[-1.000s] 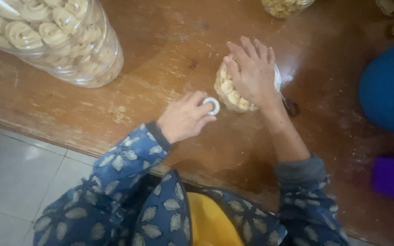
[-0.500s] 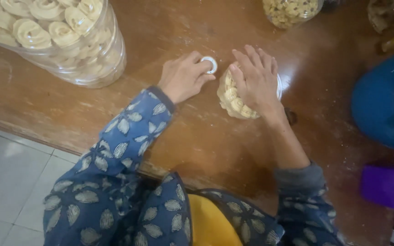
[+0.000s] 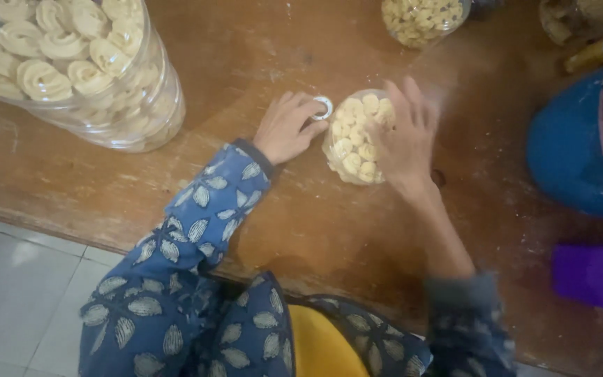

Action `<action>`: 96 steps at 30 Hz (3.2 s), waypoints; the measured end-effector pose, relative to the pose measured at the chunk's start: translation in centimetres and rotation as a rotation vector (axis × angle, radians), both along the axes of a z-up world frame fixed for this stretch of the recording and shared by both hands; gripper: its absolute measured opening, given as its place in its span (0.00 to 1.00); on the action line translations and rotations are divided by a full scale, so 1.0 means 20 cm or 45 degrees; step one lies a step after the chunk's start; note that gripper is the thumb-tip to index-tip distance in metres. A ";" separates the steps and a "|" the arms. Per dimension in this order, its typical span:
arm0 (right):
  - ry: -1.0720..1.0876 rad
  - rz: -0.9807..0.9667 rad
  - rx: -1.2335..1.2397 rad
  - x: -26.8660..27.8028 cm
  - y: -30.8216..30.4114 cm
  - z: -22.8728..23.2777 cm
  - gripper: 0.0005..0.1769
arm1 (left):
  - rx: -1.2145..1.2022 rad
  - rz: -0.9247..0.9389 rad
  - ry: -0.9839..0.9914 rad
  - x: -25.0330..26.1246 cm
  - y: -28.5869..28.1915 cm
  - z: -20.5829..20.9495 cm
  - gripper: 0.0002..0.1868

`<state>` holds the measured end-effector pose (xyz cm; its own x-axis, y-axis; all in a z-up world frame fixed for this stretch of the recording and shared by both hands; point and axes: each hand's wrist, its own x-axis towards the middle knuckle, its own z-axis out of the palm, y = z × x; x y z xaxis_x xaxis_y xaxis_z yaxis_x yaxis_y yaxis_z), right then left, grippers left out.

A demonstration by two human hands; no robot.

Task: Sealing a plastic container of cookies with adhesive tape

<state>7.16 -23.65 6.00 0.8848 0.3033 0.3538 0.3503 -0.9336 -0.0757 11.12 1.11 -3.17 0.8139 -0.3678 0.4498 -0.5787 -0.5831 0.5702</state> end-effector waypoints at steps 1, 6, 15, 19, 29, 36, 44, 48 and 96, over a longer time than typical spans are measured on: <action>-0.002 0.003 0.000 -0.07 -0.04 -0.01 0.34 | 0.000 0.003 -0.002 0.00 0.00 -0.02 0.14; 0.341 -0.218 0.468 -0.23 -0.19 -0.10 0.38 | 0.196 0.009 0.007 -0.09 -0.06 -0.04 0.16; -0.147 0.179 0.007 0.48 -0.33 -0.41 0.23 | 0.214 -0.101 -0.106 -0.49 -0.33 0.01 0.15; 0.589 -0.116 -0.006 0.16 0.19 0.16 0.39 | 0.392 -0.107 -0.053 -0.49 -0.24 0.20 0.14; 0.342 -0.031 0.014 0.15 0.16 0.08 0.35 | 0.448 0.027 -0.291 -0.28 0.06 0.23 0.11; 0.263 0.000 -0.033 0.17 0.13 0.04 0.31 | 0.358 0.127 -0.329 -0.10 0.02 0.23 0.15; 0.210 0.053 -0.030 0.17 0.14 0.06 0.32 | 0.266 0.056 -0.294 0.02 -0.08 0.17 0.15; 0.254 0.029 -0.039 0.16 0.15 0.06 0.34 | 0.190 0.048 -0.116 0.03 -0.10 0.14 0.13; 0.391 0.773 0.113 0.16 0.08 0.11 0.32 | 0.359 -0.203 0.760 -0.45 -0.04 0.31 0.14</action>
